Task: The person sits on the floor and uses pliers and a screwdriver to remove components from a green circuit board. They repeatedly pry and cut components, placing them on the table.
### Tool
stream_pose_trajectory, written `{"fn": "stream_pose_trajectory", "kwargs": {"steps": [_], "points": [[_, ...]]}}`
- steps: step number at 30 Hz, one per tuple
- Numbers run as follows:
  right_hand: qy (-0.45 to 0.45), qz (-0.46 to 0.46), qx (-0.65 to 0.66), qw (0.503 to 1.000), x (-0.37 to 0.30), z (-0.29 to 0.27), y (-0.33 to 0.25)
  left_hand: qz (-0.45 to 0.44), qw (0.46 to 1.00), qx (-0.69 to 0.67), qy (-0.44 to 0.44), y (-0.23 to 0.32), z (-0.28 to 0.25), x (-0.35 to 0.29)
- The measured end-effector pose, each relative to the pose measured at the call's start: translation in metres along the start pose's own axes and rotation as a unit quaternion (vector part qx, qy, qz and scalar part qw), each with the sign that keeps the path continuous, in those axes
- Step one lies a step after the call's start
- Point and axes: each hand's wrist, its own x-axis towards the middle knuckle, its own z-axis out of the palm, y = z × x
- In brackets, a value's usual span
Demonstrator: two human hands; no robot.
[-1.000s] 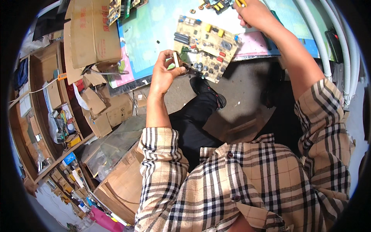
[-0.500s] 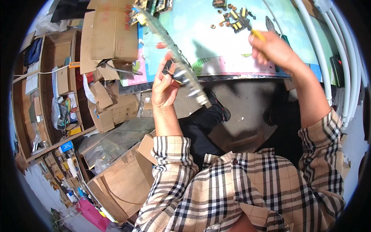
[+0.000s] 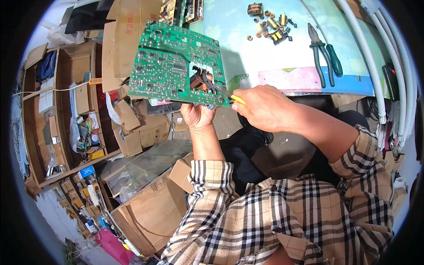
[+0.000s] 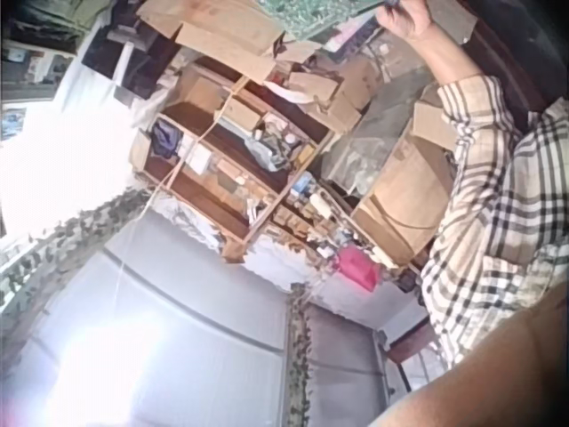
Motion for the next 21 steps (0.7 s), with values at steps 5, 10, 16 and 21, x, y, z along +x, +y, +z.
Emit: {"fn": "stream_pose_trajectory", "kwargs": {"steps": [5, 10, 16, 21], "points": [[0.034, -0.009, -0.053, 0.998, -0.002, 0.004, 0.003, -0.013, 1.0, -0.008, 0.017, -0.003, -0.002, 0.004], [0.115, -0.069, -0.073, 0.988, -0.004, 0.019, 0.004, -0.031, 0.998, -0.023, 0.046, -0.006, 0.007, 0.01], [0.131, -0.073, -0.106, 0.983, -0.004, 0.029, 0.005, -0.05, 0.994, -0.035, 0.093, -0.01, 0.022, 0.011], [0.014, 0.003, -0.038, 0.999, -0.009, 0.019, -0.009, -0.047, 0.987, -0.01, 0.151, -0.011, 0.008, 0.012]]}}
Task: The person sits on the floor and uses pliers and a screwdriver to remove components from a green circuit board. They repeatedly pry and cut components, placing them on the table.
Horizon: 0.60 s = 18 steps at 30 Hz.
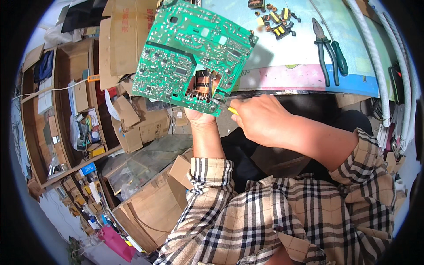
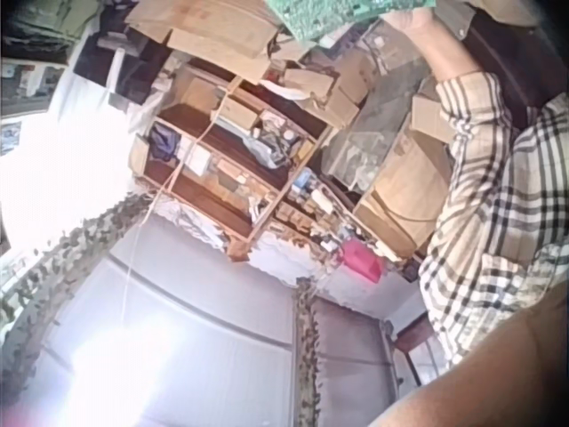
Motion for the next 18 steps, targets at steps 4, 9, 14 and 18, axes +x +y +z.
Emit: {"fn": "stream_pose_trajectory", "kwargs": {"steps": [4, 9, 14, 18], "points": [[-0.103, 0.002, 0.168, 0.98, 0.01, -0.004, 0.008, 0.003, 1.0, 0.007, 0.001, -0.003, -0.007, 0.004], [-0.221, 0.086, 0.437, 0.868, 0.015, -0.017, 0.007, -0.038, 0.994, 0.043, -0.092, -0.003, -0.009, -0.001], [-0.239, 0.074, 0.471, 0.846, 0.016, -0.016, 0.013, -0.045, 0.992, 0.036, -0.115, -0.012, -0.009, -0.002], [-0.239, 0.093, 0.481, 0.838, 0.015, -0.019, 0.014, -0.05, 0.992, 0.046, -0.104, -0.01, -0.011, 0.0]]}}
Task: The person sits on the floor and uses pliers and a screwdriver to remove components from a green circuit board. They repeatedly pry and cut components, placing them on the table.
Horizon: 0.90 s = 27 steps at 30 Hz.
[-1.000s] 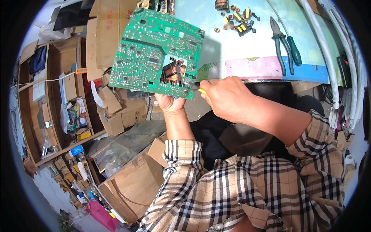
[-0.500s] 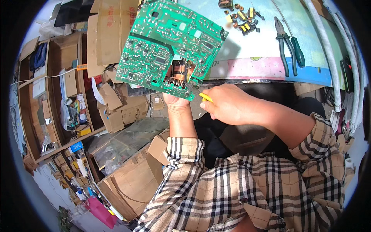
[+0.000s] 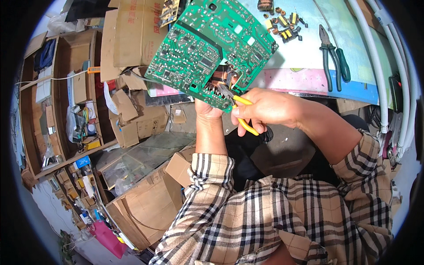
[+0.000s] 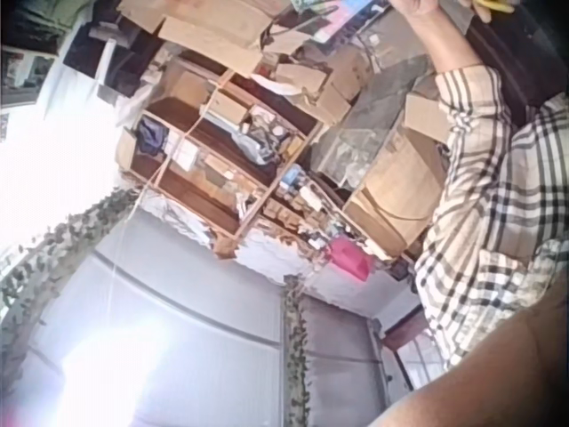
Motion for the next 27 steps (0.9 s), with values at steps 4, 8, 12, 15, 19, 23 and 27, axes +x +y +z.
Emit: {"fn": "stream_pose_trajectory", "kwargs": {"steps": [4, 8, 12, 15, 19, 23, 27], "points": [[0.003, 0.028, -0.004, 1.0, 0.0, 0.002, 0.0, 0.003, 1.0, 0.019, 0.007, 0.0, -0.004, -0.005], [0.014, 0.063, -0.007, 0.998, -0.002, 0.003, -0.004, -0.005, 0.999, 0.048, -0.001, -0.001, 0.001, -0.004], [0.024, 0.078, -0.017, 0.997, -0.001, 0.002, -0.002, -0.028, 0.996, 0.081, -0.002, 0.002, -0.01, -0.003], [0.023, 0.077, -0.015, 0.997, -0.002, 0.0, -0.003, -0.023, 0.997, 0.075, 0.008, 0.0, -0.002, -0.006], [-0.006, 0.078, 0.017, 0.997, -0.005, -0.003, -0.004, -0.024, 0.997, 0.078, 0.009, 0.001, -0.003, -0.006], [-0.029, 0.083, 0.047, 0.995, -0.004, -0.004, -0.001, -0.024, 0.997, 0.078, -0.016, 0.004, -0.006, -0.011], [-0.036, 0.088, 0.026, 0.995, -0.005, -0.007, 0.0, -0.044, 0.996, 0.054, -0.046, 0.004, -0.007, -0.007]]}}
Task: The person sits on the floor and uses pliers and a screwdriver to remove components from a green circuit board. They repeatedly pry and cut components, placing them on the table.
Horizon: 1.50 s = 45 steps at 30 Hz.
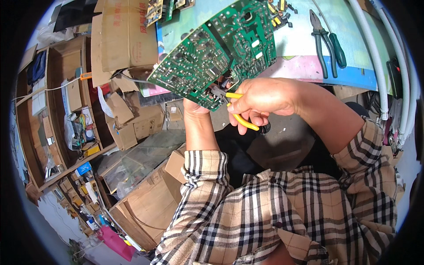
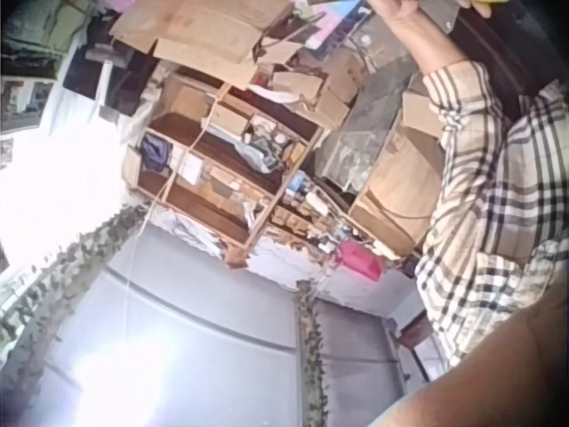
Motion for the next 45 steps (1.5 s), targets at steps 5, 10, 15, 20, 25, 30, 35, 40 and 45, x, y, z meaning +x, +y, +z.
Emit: {"fn": "stream_pose_trajectory", "kwargs": {"steps": [5, 10, 15, 20, 25, 30, 35, 40, 45], "points": [[-0.003, 0.009, -0.012, 1.0, 0.0, -0.003, 0.002, -0.006, 1.0, -0.002, 0.015, -0.002, 0.002, 0.002], [-0.008, 0.011, -0.004, 1.0, 0.0, -0.001, 0.0, 0.015, 0.998, 0.021, 0.049, -0.001, -0.005, -0.007], [0.058, 0.013, -0.063, 0.996, 0.003, -0.001, 0.002, -0.037, 0.998, 0.035, 0.036, -0.003, -0.015, -0.004], [0.099, -0.001, -0.063, 0.993, 0.011, -0.001, 0.008, -0.054, 0.994, 0.061, 0.075, -0.011, -0.005, -0.001], [0.14, -0.079, -0.13, 0.978, 0.016, 0.005, 0.016, -0.068, 0.998, -0.007, 0.012, -0.008, -0.023, 0.0], [0.124, 0.021, 0.023, 0.992, 0.016, 0.014, 0.016, -0.062, 0.996, 0.016, 0.056, -0.007, -0.016, -0.007], [0.157, 0.021, 0.073, 0.985, 0.023, 0.012, 0.021, -0.053, 0.994, 0.055, 0.076, -0.012, -0.019, 0.002], [0.231, 0.009, -0.015, 0.973, 0.032, 0.02, 0.026, -0.049, 0.992, 0.054, 0.101, -0.01, -0.024, 0.0], [0.213, -0.056, 0.115, 0.969, 0.037, 0.029, 0.027, -0.025, 0.994, -0.007, 0.103, -0.014, -0.006, 0.006]]}}
